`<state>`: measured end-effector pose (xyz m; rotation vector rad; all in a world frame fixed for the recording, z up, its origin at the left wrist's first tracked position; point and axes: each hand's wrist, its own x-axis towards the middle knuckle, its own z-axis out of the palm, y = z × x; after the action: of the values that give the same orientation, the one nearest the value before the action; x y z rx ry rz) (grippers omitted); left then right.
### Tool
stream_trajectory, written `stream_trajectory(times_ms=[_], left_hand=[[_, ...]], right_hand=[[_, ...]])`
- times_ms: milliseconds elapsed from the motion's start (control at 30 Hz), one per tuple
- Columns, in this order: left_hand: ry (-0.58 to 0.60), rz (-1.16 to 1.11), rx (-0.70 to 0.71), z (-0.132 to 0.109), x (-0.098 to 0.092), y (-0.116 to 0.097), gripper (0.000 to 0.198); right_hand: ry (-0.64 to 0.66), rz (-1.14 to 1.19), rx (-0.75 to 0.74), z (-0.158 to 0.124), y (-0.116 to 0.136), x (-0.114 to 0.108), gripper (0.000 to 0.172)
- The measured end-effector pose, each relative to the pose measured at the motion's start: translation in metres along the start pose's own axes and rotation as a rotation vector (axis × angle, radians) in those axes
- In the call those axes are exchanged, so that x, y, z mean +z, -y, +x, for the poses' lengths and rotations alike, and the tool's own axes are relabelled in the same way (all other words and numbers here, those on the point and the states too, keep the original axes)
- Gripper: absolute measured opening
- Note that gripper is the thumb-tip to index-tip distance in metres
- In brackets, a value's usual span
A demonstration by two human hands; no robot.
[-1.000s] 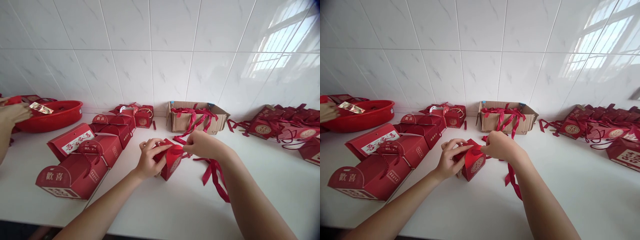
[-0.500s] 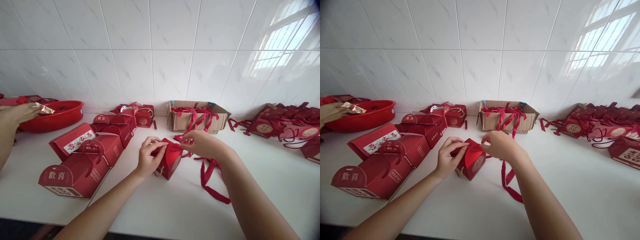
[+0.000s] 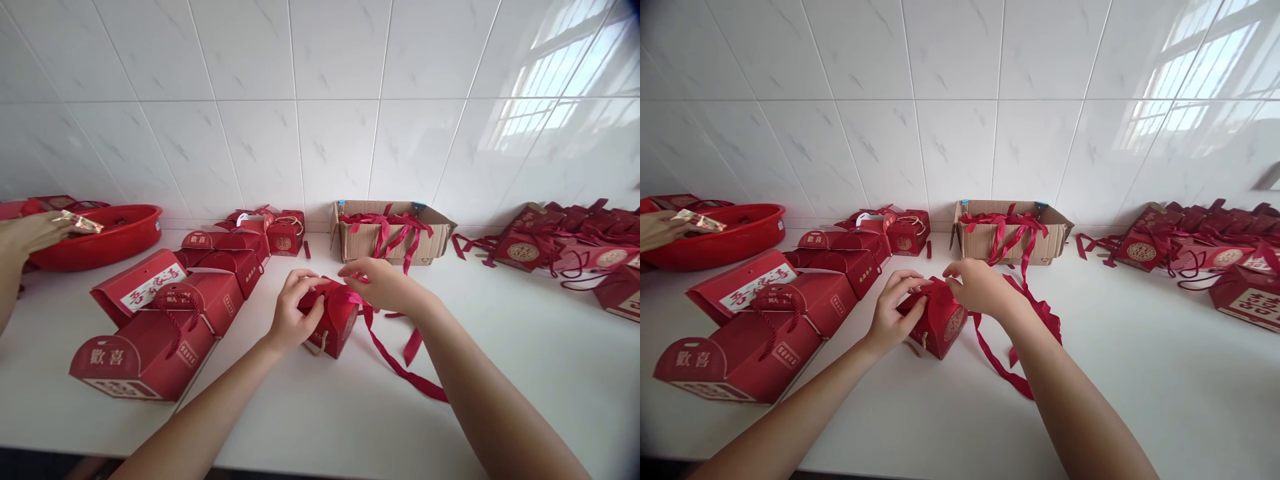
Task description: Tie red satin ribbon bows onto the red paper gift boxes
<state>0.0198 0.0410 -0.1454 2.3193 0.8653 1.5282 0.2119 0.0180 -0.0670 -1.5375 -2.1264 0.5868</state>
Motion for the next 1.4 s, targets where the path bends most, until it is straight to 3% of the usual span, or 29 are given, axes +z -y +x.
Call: stream_trajectory(times_ms=[367, 567, 700, 833, 1000, 1233, 1333, 1400], left_hand=[[-0.064, -0.030, -0.082, 0.002, 0.002, -0.007, 0.008], [-0.105, -0.069, -0.072, 0.002, 0.001, -0.009, 0.006], [-0.120, -0.059, -0.062, 0.003, 0.000, -0.006, 0.006], [-0.051, 0.015, -0.064, 0.003, -0.002, -0.002, 0.011], [0.037, 0.046, -0.090, 0.000, -0.003, 0.002, 0.020], [-0.042, -0.104, -0.284, -0.001, 0.002, 0.004, 0.010], [-0.043, -0.181, -0.409, -0.001, 0.003, 0.003, 0.014], [-0.046, -0.229, -0.461, -0.001, 0.004, 0.003, 0.018]], right_hand=[[0.002, 0.035, -0.156, 0.004, 0.009, 0.012, 0.026], [0.085, 0.106, -0.201, 0.004, 0.007, 0.009, 0.020], [0.069, 0.174, -0.208, 0.007, 0.006, 0.011, 0.014], [-0.051, 0.283, -0.214, 0.010, 0.005, 0.009, 0.012], [-0.312, 0.503, -0.231, -0.001, 0.009, -0.012, 0.015], [-0.773, 0.694, -0.390, -0.036, 0.014, -0.045, 0.012], [-0.809, 0.737, -0.351, -0.043, 0.016, -0.050, 0.016], [-0.742, 0.769, -0.316, -0.040, 0.018, -0.047, 0.018]])
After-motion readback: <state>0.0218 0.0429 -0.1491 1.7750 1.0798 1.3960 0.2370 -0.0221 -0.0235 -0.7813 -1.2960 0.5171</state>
